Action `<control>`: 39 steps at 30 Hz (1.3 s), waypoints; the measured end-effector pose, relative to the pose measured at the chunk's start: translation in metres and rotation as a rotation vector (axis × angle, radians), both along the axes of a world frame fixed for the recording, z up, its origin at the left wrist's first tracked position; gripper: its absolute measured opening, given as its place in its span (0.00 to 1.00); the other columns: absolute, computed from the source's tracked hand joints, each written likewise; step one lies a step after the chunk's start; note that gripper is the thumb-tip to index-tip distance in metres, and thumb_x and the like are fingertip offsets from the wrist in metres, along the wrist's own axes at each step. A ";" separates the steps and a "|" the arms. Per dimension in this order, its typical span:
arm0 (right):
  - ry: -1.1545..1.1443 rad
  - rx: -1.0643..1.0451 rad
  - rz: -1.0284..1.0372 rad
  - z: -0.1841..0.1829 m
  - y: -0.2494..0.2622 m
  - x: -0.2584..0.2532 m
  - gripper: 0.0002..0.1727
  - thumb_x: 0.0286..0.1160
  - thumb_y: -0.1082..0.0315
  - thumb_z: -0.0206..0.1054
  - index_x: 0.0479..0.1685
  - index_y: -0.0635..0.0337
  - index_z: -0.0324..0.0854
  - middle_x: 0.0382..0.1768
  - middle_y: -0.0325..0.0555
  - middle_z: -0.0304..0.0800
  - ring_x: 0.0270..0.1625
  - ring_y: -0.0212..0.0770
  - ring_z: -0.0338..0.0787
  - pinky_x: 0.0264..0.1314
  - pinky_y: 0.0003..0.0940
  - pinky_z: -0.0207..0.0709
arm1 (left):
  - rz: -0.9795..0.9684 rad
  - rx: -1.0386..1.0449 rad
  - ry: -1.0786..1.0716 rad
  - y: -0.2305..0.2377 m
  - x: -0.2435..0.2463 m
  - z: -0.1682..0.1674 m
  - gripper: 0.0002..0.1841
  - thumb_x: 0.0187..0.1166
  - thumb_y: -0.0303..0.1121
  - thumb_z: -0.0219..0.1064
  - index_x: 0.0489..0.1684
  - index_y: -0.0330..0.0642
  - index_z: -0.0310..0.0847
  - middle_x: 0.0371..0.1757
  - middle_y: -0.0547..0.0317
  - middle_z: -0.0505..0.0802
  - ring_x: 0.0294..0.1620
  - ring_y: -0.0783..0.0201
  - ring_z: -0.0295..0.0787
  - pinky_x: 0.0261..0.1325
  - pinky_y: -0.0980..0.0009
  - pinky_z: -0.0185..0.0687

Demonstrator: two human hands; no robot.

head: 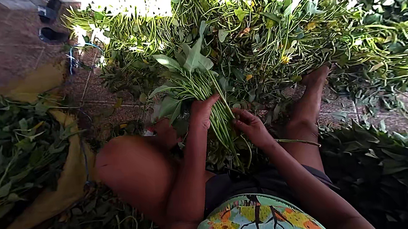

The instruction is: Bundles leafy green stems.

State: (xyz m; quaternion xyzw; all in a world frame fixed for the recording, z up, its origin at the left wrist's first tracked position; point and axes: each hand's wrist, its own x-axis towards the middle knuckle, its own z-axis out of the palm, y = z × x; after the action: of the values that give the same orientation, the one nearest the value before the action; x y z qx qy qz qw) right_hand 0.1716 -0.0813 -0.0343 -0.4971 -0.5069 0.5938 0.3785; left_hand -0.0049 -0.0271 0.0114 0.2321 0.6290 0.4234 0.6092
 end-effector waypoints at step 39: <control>-0.578 -0.016 0.632 0.071 -0.014 0.048 0.17 0.91 0.61 0.46 0.51 0.66 0.75 0.34 0.49 0.75 0.37 0.43 0.79 0.43 0.42 0.74 | 0.285 0.038 -0.195 0.022 -0.040 -0.010 0.16 0.81 0.31 0.70 0.63 0.40 0.77 0.45 0.51 0.91 0.41 0.60 0.91 0.46 0.63 0.91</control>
State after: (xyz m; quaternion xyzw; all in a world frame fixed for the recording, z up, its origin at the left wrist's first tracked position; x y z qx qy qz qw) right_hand 0.2198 -0.0958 0.0367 -0.4664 -0.7147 0.5210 0.0165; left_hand -0.0449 -0.0048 0.0018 0.1100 0.5855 0.5378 0.5965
